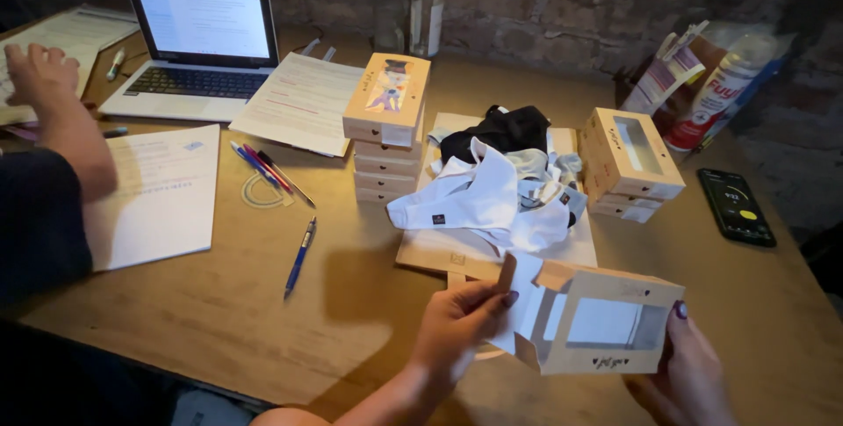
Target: Assembling cardboard boxes by folding them along pre-scored lines
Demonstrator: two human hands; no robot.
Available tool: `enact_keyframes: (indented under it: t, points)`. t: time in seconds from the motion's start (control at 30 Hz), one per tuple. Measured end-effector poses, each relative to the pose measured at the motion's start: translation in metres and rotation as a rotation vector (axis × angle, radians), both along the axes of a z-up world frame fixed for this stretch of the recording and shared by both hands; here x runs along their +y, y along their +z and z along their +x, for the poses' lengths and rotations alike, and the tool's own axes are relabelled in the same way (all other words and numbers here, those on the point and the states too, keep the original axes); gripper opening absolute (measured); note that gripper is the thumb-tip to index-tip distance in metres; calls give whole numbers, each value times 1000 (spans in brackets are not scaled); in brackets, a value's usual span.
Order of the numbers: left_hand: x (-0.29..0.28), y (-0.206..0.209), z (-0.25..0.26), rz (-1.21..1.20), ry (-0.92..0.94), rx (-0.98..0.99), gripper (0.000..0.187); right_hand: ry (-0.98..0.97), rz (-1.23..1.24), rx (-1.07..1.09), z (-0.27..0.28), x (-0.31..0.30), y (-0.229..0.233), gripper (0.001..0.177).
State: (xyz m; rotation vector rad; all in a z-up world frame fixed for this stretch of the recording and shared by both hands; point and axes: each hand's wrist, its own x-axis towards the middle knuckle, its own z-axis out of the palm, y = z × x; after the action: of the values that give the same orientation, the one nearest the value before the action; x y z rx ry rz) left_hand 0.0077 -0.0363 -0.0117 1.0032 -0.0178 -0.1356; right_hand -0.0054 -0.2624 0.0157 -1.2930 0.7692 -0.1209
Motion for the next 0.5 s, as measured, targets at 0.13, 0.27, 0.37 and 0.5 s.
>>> enact_keyframes:
  t: [0.13, 0.27, 0.37, 0.5]
  points:
    - [3, 6, 1, 22, 112, -21, 45, -3, -5, 3, -9, 15, 22, 32]
    - [12, 19, -3, 283, 262, -399, 50, -28, -66, -81, -9, 16, 17, 35]
    - [12, 21, -4, 639, 328, -581, 45, -89, -63, -134, -14, 25, 24, 33]
    - [6, 23, -12, 677, 85, -453, 49, -234, -162, -30, -28, 49, 49, 29]
